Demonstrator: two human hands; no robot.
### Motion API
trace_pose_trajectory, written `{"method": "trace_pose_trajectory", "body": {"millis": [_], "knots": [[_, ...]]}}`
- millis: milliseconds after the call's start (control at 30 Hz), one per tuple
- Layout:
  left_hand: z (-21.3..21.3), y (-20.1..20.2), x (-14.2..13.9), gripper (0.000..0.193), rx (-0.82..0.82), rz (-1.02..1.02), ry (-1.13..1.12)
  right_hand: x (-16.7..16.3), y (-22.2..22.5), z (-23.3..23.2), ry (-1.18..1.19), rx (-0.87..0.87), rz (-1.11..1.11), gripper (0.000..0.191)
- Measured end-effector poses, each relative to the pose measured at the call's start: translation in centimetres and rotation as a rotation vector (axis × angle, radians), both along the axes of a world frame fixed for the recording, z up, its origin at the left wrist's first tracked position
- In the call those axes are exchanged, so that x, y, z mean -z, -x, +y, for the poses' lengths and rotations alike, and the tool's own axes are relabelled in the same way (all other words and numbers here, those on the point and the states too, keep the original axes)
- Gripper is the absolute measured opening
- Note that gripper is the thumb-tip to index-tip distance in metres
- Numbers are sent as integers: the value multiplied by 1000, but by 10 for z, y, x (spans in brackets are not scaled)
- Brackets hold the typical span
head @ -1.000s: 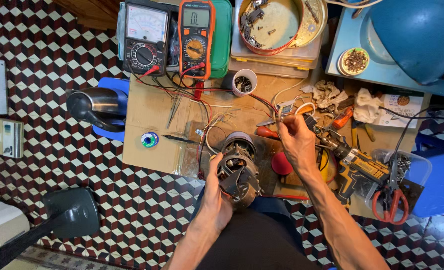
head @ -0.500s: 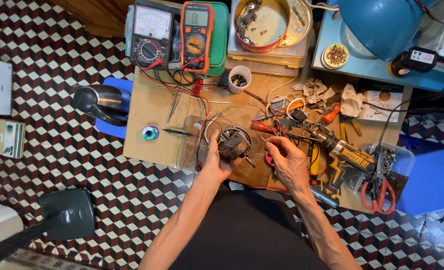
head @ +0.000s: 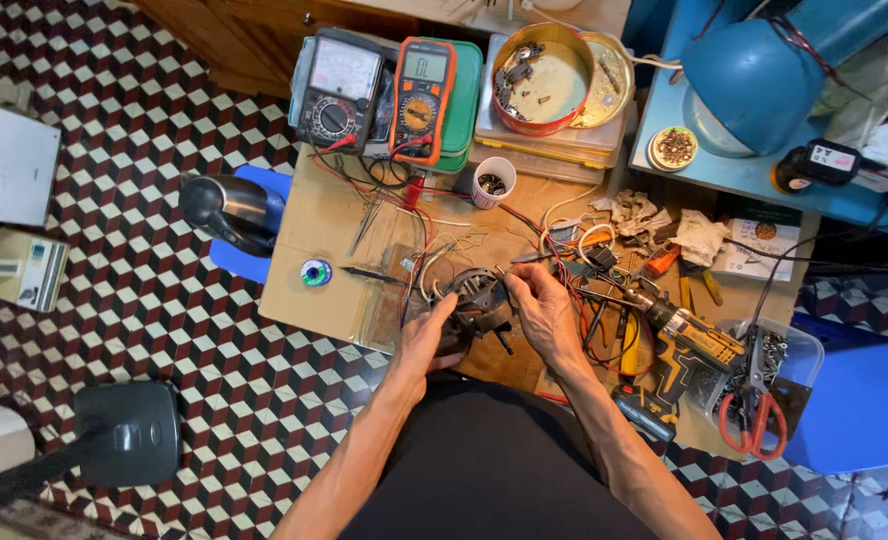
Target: The person cleans and assembles a small electric motor on a cluttered workbench. They wipe the motor with a cloth, apply lubricant to the shaft, insert the shaft into the motor housing, and use a cordless drill to tighten screws while handling wires and small parts.
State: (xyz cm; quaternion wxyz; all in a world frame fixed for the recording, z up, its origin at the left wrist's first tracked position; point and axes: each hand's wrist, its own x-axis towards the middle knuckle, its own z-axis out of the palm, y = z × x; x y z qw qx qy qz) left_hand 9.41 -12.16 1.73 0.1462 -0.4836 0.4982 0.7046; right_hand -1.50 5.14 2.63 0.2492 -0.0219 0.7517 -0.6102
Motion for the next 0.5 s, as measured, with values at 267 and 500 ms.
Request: {"method": "trace_pose_trajectory", "body": {"millis": [267,500], "knots": [[11,28,-51,52,272,431,592,-27,-12,8,-17,119,137,22],[57,50,-84,38,45,570,-181,-60,-23,23,479,246,-119,24]]}}
